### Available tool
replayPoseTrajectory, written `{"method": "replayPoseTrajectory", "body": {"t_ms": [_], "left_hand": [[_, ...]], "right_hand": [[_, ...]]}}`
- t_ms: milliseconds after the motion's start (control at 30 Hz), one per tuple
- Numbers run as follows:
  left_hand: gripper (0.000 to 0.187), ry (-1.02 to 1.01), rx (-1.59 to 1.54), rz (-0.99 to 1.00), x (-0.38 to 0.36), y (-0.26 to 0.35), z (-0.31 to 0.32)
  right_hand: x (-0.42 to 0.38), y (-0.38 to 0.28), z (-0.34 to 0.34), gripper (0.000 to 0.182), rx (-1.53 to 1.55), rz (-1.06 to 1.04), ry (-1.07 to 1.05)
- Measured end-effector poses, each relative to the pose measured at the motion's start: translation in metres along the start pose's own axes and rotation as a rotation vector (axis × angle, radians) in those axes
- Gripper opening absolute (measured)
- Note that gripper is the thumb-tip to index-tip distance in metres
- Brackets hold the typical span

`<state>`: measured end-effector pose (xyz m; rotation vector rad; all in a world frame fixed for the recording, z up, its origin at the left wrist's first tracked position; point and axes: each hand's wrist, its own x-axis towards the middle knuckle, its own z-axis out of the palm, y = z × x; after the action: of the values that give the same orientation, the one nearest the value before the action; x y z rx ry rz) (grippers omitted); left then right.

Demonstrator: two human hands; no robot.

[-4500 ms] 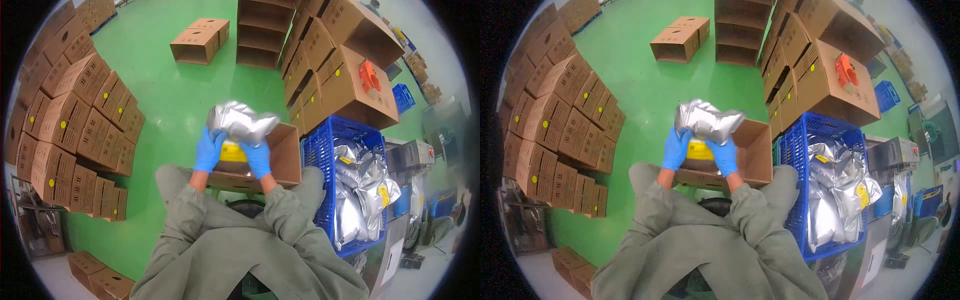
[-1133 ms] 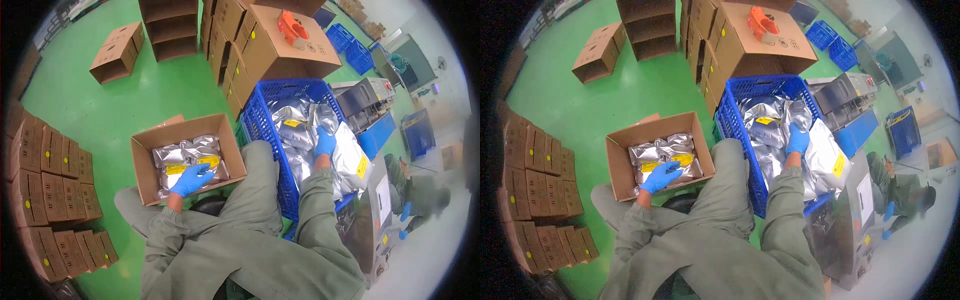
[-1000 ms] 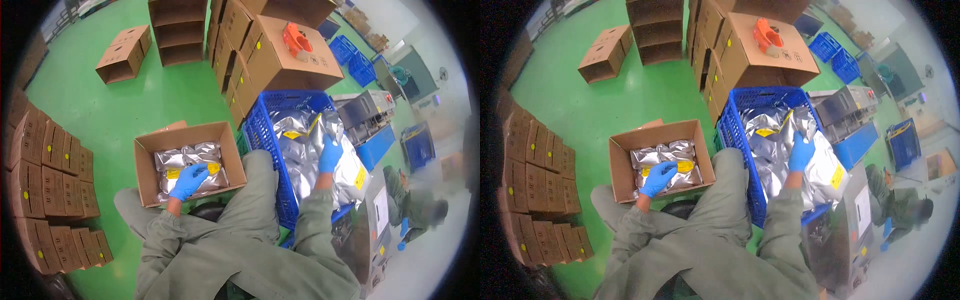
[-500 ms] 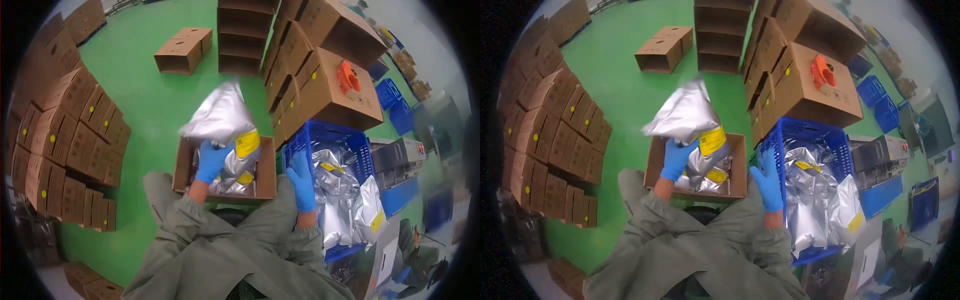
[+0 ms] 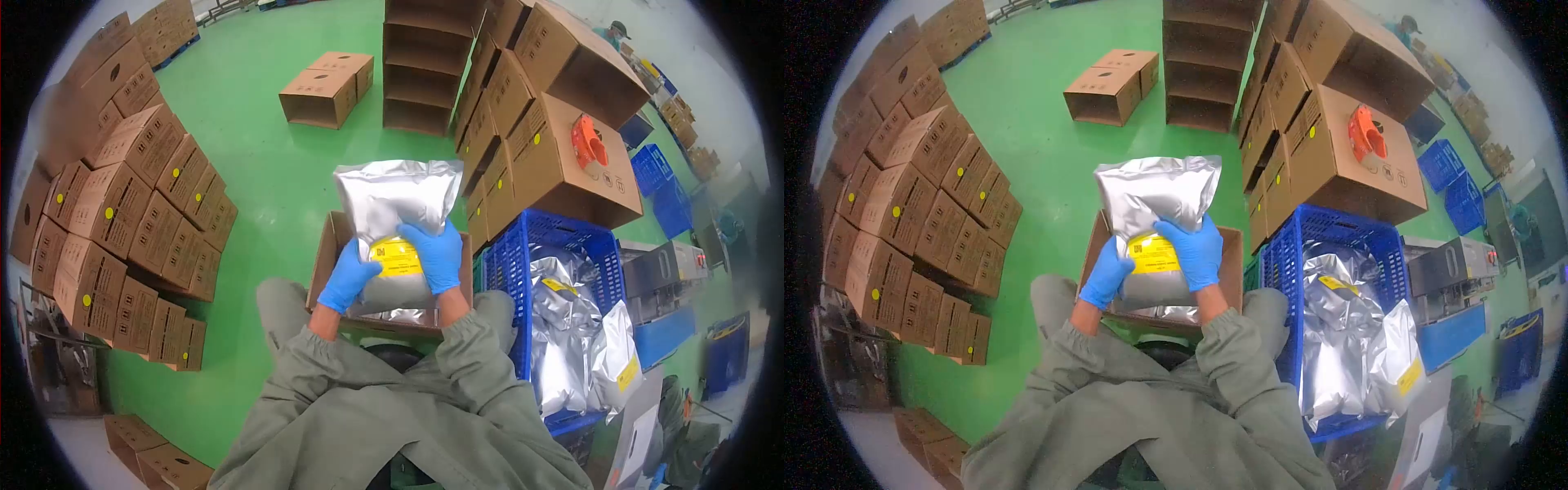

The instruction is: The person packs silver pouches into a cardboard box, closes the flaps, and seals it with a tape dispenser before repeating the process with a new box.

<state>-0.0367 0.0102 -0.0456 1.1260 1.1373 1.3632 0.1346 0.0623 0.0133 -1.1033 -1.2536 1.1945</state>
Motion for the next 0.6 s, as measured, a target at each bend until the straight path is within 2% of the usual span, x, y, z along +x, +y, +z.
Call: {"method": "replayPoseTrajectory", "body": {"t_ms": [33, 67, 100, 133, 167, 200, 233, 300, 333, 367, 433, 467, 500, 567, 600], "left_hand": [[0.040, -0.003, -0.002, -0.002, 0.004, 0.006, 0.000], [0.034, 0.042, 0.002, -0.082, 0.011, 0.012, 0.000], [0.029, 0.091, 0.003, -0.165, 0.015, 0.013, 0.000], [0.022, 0.121, -0.043, -0.014, 0.015, 0.004, -0.002], [0.022, 0.115, -0.041, -0.015, 0.014, 0.016, 0.002], [0.023, 0.157, 0.001, 0.034, 0.010, 0.029, 0.008], [0.024, 0.203, 0.041, 0.074, 0.002, 0.035, 0.012], [0.027, 0.153, 0.139, 0.116, -0.001, 0.031, 0.010], [0.031, 0.111, 0.229, 0.189, 0.007, 0.032, 0.010], [0.031, 0.112, 0.226, 0.189, 0.013, 0.033, 0.008], [0.042, 0.169, -0.248, 0.044, 0.020, 0.037, -0.003], [0.049, 0.149, -0.203, -0.040, 0.022, 0.039, -0.009], [0.049, 0.148, -0.202, -0.038, 0.023, 0.039, -0.009], [0.046, 0.237, -0.178, 0.148, 0.018, 0.049, 0.000], [0.046, 0.242, -0.184, 0.142, 0.017, 0.052, 0.001]], "right_hand": [[-0.001, -0.007, 0.004, 0.051, -0.091, 0.012, 0.100], [-0.011, -0.020, 0.006, 0.060, -0.176, 0.023, 0.108], [-0.018, -0.012, 0.003, 0.060, -0.180, 0.021, 0.108], [-0.025, 0.002, 0.000, 0.068, -0.197, -0.124, 0.089], [-0.026, 0.011, -0.001, 0.076, -0.209, -0.270, 0.077], [-0.024, 0.018, -0.007, 0.086, -0.046, -0.252, 0.017], [-0.022, 0.020, -0.013, 0.086, -0.048, -0.239, 0.021], [-0.014, 0.021, -0.020, 0.078, 0.241, 0.055, -0.180], [-0.017, 0.001, -0.016, 0.066, 0.293, 0.061, -0.198], [-0.019, 0.003, -0.012, 0.066, 0.289, 0.061, -0.198], [-0.026, 0.003, -0.005, 0.058, 0.159, -0.038, -0.094], [-0.031, 0.000, -0.003, 0.053, -0.013, -0.070, -0.082], [-0.032, -0.005, 0.000, 0.053, -0.012, -0.072, -0.081], [-0.035, -0.007, 0.004, 0.051, 0.149, -0.056, -0.038], [-0.035, -0.004, 0.007, 0.051, 0.141, -0.050, -0.040]]}}
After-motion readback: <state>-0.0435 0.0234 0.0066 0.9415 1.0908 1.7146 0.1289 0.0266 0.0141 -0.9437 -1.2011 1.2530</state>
